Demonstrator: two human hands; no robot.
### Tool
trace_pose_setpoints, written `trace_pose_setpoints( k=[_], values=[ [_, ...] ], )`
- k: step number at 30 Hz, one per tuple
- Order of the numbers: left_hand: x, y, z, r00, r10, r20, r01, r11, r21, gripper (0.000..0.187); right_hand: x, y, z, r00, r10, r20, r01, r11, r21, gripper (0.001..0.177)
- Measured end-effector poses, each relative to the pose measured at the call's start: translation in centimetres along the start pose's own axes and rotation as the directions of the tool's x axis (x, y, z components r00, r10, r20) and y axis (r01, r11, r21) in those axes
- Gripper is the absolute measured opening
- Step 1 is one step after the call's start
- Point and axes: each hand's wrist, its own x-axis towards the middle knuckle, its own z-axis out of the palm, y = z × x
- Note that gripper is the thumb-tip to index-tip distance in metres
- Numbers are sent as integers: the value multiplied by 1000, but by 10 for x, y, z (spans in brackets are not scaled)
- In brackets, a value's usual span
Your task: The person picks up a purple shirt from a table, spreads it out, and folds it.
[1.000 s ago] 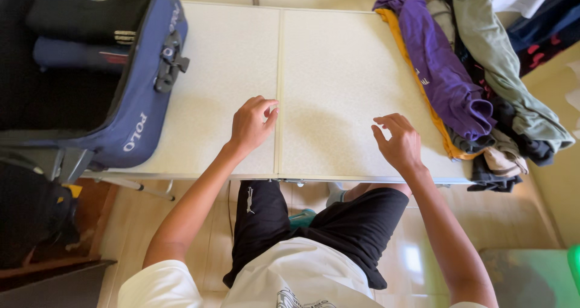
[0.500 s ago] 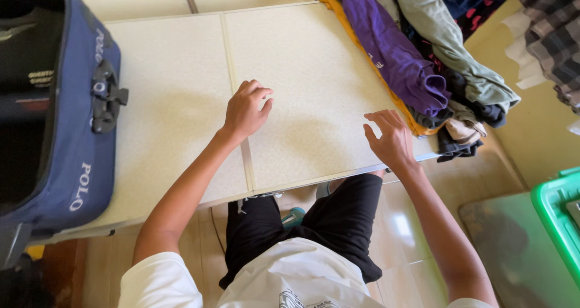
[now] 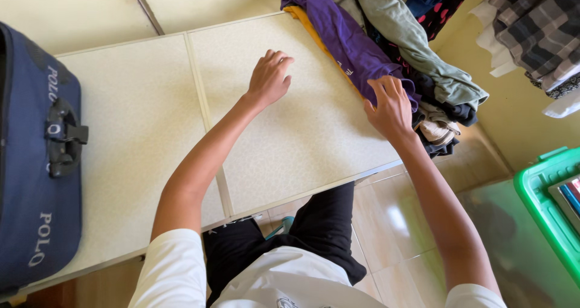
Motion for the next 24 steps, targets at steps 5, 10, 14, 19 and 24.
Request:
trace_pose_setpoints(
  k=[5,10,14,19,24],
  values=[
    [60,7,50,995,46,92,-48,999,25,49,28,25,25,995,74,70,-70,996,-50,59],
    [105,19,100,982,128,140,-144,983,113,61,51,42,45,978,156,142,-137,982,-130,71],
    [134,31,129,964,198,180,-231,955,186,66,63,47,62,931,273,244,-222,950,-219,86],
    [152,43,153,917,256,307,-338,905,256,67,64,55,84,878,381,291,-284,902,-325,89],
    [146,41,164,912,301,280,-367,903,225,51,52,64,98,946,273,177,-213,931,-296,60]
  ],
)
